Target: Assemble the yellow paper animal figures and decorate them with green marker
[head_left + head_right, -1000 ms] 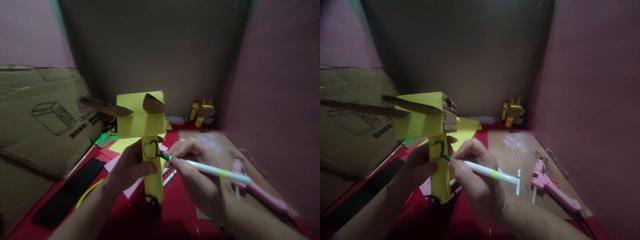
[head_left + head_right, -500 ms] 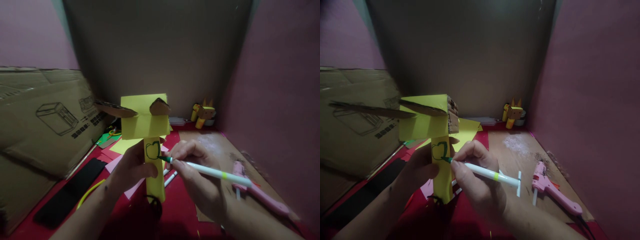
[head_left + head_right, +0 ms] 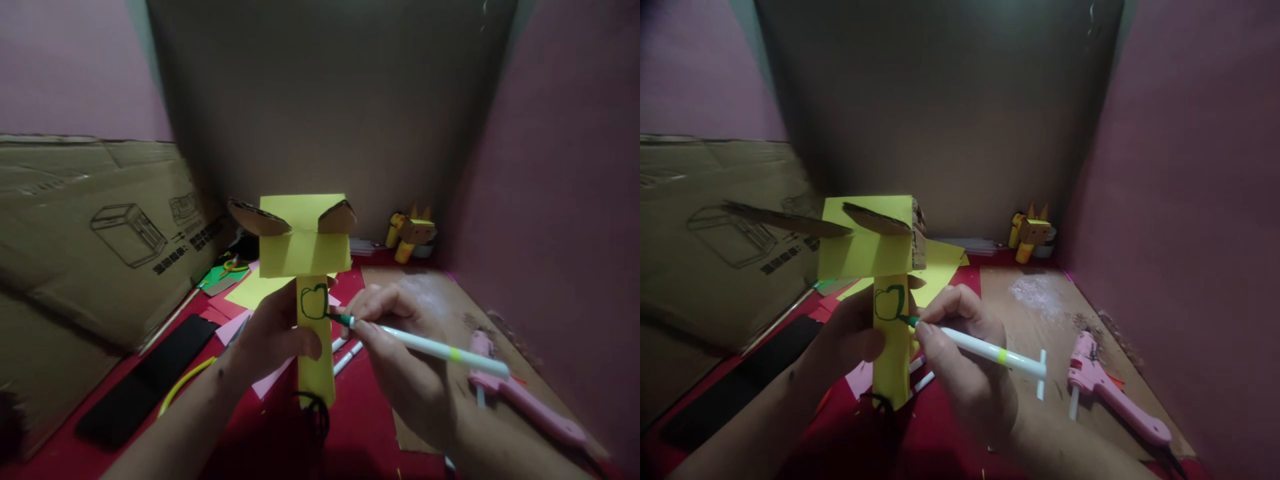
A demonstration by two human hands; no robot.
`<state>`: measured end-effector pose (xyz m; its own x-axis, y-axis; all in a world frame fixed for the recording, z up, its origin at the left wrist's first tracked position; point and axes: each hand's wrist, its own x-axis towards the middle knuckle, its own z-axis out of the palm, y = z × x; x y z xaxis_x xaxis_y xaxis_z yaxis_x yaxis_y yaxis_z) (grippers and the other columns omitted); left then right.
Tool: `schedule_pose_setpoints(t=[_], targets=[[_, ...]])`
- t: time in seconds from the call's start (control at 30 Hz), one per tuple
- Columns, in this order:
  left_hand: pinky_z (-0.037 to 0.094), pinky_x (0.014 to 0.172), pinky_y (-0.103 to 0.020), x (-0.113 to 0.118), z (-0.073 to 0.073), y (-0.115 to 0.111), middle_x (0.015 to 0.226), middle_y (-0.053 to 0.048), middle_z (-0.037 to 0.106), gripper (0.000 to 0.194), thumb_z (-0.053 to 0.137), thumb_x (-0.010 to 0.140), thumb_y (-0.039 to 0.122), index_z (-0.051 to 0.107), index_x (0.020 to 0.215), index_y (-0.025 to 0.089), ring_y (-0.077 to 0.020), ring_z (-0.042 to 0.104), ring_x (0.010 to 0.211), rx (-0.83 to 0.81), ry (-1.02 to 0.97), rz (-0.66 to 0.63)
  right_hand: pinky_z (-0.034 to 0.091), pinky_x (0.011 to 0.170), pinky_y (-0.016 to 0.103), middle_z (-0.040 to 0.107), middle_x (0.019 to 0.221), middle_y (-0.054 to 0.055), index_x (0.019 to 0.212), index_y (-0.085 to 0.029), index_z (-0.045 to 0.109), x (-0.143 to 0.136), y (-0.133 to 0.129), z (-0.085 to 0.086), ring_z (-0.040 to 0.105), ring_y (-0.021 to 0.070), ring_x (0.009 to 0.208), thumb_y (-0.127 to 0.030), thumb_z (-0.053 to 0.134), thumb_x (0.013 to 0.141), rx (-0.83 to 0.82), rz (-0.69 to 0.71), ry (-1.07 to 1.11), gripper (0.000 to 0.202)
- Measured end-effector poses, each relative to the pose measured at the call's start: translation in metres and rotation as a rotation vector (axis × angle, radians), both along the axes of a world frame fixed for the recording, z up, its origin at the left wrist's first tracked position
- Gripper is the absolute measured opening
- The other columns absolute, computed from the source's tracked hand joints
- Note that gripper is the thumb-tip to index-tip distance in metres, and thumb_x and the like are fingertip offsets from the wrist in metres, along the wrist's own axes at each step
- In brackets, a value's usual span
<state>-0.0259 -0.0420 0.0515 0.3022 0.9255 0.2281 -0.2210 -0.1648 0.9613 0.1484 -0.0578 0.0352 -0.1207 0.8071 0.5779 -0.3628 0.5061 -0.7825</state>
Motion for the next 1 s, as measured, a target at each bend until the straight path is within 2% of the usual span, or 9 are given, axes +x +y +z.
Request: schedule_pose_setpoints(t=[0.17, 0.3, 0.43, 0.67, 0.87, 1.0], targets=[[0.049, 0.055, -0.02, -0.0008, -0.0014, 0.0004, 0.076, 0.002, 0.07, 0.048, 0.079, 0.052, 0.005, 0.071, 0.097, 0.019, -0.0141, 0.06, 0.065, 0.002, 0.065, 0.053, 0.039, 0.053, 0.026, 0.057, 0.067, -0.002, 0.08, -0.024, 0.063, 0.0003, -0.0022, 0.0018, 0.049, 0.0133, 0.06, -0.017, 0.066, 0.083, -0.008, -0.037, -0.008, 0.009], [0.048, 0.053, -0.018, -0.001, -0.0011, 0.0009, 0.073, 0.004, 0.069, 0.051, 0.077, 0.052, 0.003, 0.07, 0.1, 0.021, -0.0121, 0.058, 0.062, -0.005, 0.064, 0.036, 0.039, 0.052, 0.026, 0.056, 0.066, -0.002, 0.08, -0.024, 0.063, 0.0002, -0.0041, 0.0026, 0.049, 0.0132, 0.059, -0.016, 0.065, 0.084, -0.01, -0.055, -0.02, 0.009], [0.05, 0.054, -0.019, -0.0015, -0.0023, 0.0024, 0.075, 0.003, 0.069, 0.051, 0.078, 0.054, 0.007, 0.069, 0.102, 0.021, -0.0136, 0.06, 0.065, 0.019, 0.077, 0.027, 0.039, 0.051, 0.025, 0.055, 0.066, -0.003, 0.079, -0.024, 0.061, -0.0001, -0.003, 0.0006, 0.049, 0.0127, 0.058, -0.015, 0.065, 0.083, -0.013, -0.018, -0.013, 0.011], [0.053, 0.059, -0.023, -0.0008, 0.0004, 0.0005, 0.085, -0.001, 0.074, 0.043, 0.079, 0.054, 0.011, 0.07, 0.096, 0.02, -0.0168, 0.063, 0.07, 0.01, 0.103, 0.044, 0.038, 0.05, 0.025, 0.054, 0.065, -0.003, 0.079, -0.025, 0.061, -0.0006, -0.0002, -0.0017, 0.047, 0.0119, 0.057, -0.012, 0.065, 0.084, -0.016, 0.029, 0.009, 0.014], [0.051, 0.057, -0.02, 0.0001, 0.0008, 0.0007, 0.085, 0.0, 0.076, 0.049, 0.079, 0.052, 0.008, 0.069, 0.098, 0.02, -0.016, 0.066, 0.07, -0.01, 0.062, 0.017, 0.04, 0.05, 0.024, 0.056, 0.065, -0.003, 0.079, -0.024, 0.06, -0.0008, -0.0024, -0.0007, 0.05, 0.0112, 0.056, -0.01, 0.064, 0.083, -0.015, 0.037, -0.002, 0.015], [0.05, 0.056, -0.02, 0.0007, 0.0017, -0.0006, 0.086, -0.001, 0.076, 0.044, 0.077, 0.053, 0.006, 0.068, 0.094, 0.018, -0.0167, 0.066, 0.07, -0.014, 0.094, 0.04, 0.042, 0.05, 0.024, 0.059, 0.065, -0.004, 0.08, -0.025, 0.06, 0.0, -0.0033, 0.0006, 0.053, 0.0114, 0.055, -0.009, 0.063, 0.084, -0.014, 0.059, -0.009, 0.016]])
